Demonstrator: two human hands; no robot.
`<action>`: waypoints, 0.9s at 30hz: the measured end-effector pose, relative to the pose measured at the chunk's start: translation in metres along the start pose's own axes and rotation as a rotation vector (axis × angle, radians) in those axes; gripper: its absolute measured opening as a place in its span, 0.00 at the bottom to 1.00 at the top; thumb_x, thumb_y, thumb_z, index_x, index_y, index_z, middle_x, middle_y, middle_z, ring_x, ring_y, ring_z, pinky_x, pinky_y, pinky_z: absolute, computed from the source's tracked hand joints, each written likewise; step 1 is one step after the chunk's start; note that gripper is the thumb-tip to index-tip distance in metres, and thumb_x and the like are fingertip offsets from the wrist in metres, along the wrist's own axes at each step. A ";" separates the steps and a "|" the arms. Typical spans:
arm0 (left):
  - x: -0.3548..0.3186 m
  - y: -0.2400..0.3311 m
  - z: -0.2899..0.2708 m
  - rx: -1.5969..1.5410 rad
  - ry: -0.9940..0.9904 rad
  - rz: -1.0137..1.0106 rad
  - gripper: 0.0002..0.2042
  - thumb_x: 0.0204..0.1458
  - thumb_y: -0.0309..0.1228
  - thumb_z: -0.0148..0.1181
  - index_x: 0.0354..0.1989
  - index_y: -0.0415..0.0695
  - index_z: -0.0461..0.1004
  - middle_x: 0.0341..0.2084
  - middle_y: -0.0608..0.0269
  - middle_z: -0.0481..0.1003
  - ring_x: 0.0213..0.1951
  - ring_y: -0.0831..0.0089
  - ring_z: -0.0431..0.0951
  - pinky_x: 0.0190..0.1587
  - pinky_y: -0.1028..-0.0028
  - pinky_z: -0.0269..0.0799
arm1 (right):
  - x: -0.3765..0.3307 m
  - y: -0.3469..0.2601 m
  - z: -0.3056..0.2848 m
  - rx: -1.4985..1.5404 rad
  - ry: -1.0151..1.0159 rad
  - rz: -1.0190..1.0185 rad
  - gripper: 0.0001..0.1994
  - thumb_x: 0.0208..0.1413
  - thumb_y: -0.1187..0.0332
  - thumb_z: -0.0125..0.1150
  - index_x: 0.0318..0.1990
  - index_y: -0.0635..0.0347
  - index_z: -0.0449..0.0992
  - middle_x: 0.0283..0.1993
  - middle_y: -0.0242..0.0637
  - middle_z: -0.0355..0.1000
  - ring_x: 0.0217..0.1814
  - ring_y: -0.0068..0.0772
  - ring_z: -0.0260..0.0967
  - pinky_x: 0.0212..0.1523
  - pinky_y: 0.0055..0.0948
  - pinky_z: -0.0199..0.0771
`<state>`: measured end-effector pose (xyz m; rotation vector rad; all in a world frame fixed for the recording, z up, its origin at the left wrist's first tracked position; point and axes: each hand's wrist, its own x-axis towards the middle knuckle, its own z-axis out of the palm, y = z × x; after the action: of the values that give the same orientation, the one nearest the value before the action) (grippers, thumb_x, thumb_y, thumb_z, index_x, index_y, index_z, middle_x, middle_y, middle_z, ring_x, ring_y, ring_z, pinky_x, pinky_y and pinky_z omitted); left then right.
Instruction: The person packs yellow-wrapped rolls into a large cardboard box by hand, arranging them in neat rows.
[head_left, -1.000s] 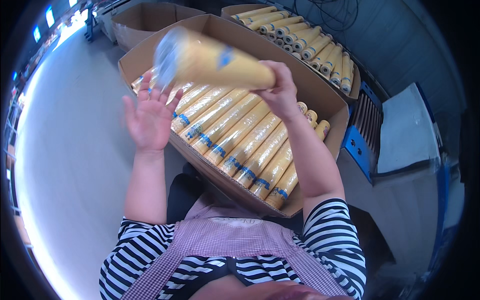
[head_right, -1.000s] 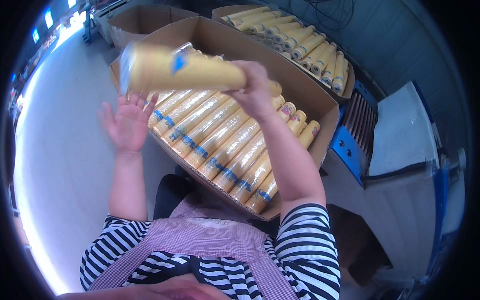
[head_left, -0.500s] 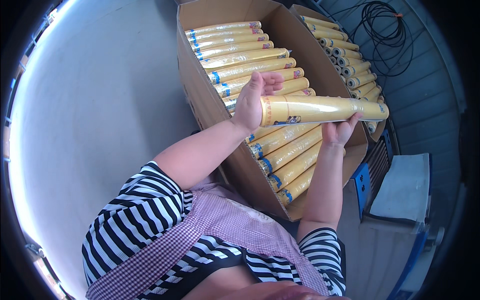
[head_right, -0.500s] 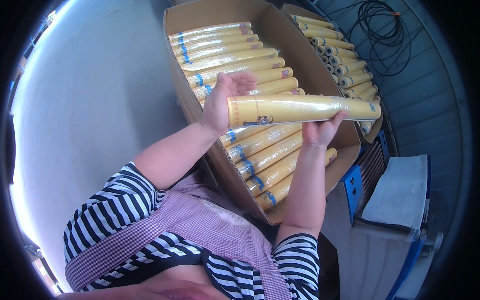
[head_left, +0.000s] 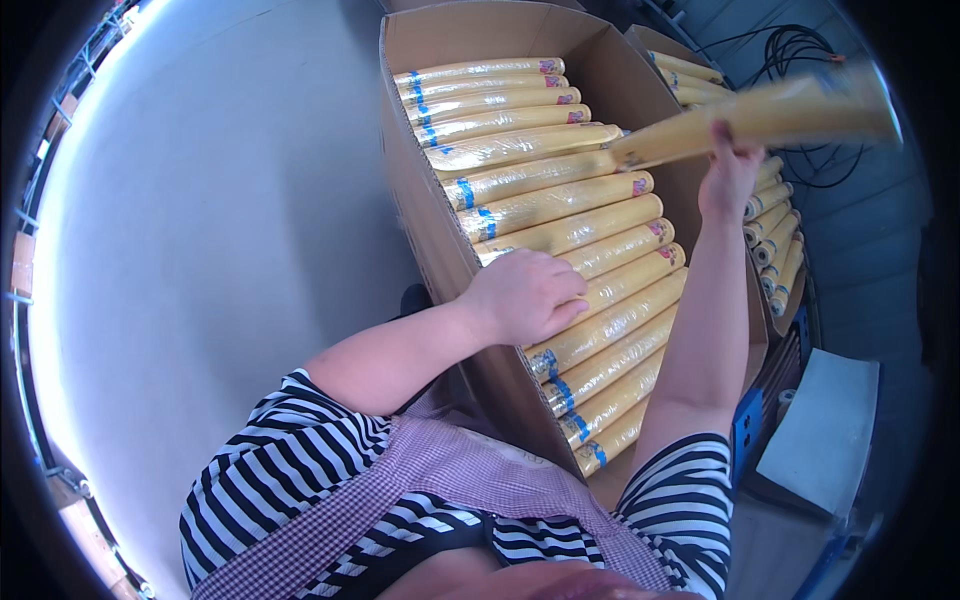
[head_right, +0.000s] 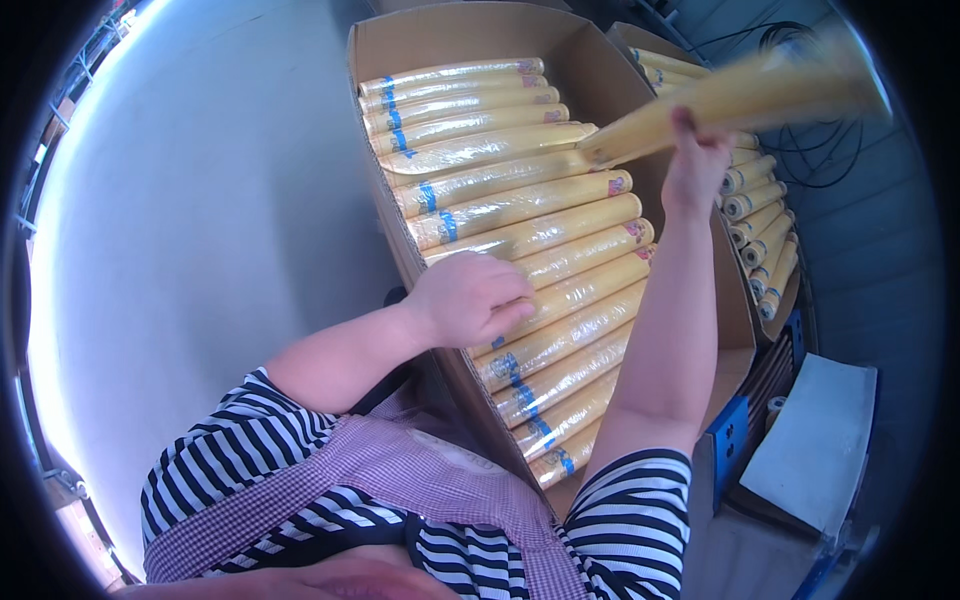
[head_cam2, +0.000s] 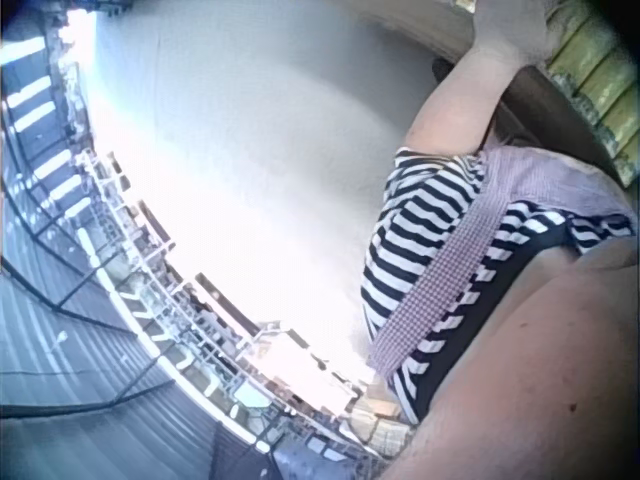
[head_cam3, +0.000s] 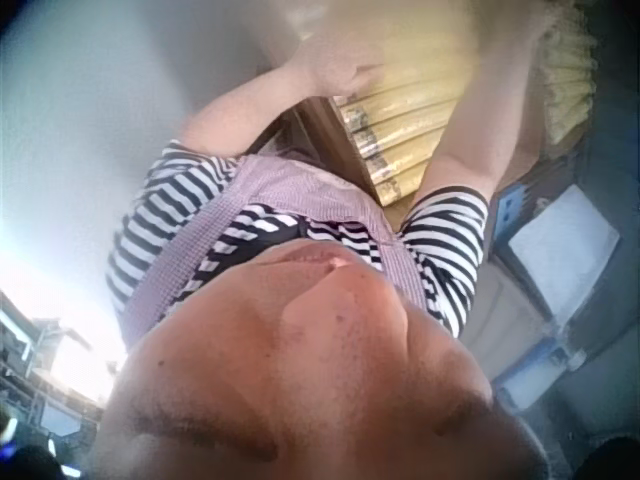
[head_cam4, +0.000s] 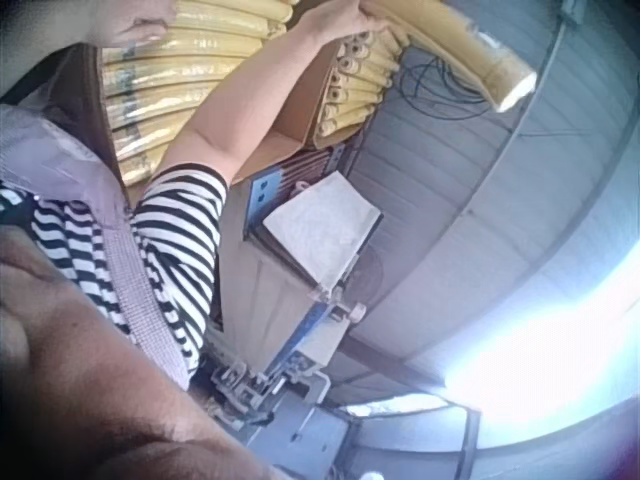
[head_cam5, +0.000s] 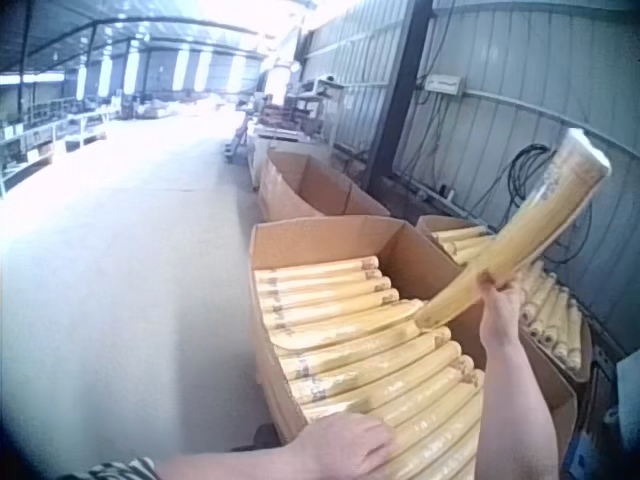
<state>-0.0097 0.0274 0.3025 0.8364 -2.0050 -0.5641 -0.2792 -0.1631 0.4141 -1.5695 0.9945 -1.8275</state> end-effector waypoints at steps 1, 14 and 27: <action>0.003 0.000 0.003 0.056 -0.033 0.035 0.10 0.61 0.41 0.60 0.42 0.50 0.79 0.31 0.61 0.80 0.35 0.57 0.82 0.40 0.59 0.77 | 0.012 0.018 0.029 -0.113 -0.116 -0.043 0.27 0.59 0.67 0.74 0.63 0.53 0.69 0.53 0.31 0.74 0.60 0.31 0.69 0.64 0.34 0.68; 0.018 0.000 -0.006 -0.038 -0.492 -0.220 0.15 0.52 0.39 0.67 0.37 0.38 0.77 0.30 0.55 0.79 0.36 0.56 0.81 0.43 0.60 0.77 | -0.024 0.212 0.219 -1.370 -1.183 0.291 0.30 0.59 0.59 0.54 0.72 0.35 0.65 0.74 0.42 0.61 0.80 0.48 0.49 0.79 0.64 0.35; 0.024 0.004 -0.012 0.000 -0.612 -0.230 0.15 0.53 0.42 0.65 0.39 0.41 0.80 0.33 0.54 0.80 0.40 0.55 0.82 0.46 0.58 0.77 | -0.066 0.218 0.218 -1.285 -0.819 0.171 0.48 0.57 0.22 0.43 0.78 0.40 0.55 0.81 0.54 0.46 0.85 0.55 0.34 0.78 0.70 0.26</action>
<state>-0.0103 0.0116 0.3243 0.9823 -2.4650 -1.0514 -0.0689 -0.2813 0.2116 -2.4307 1.8530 -0.1144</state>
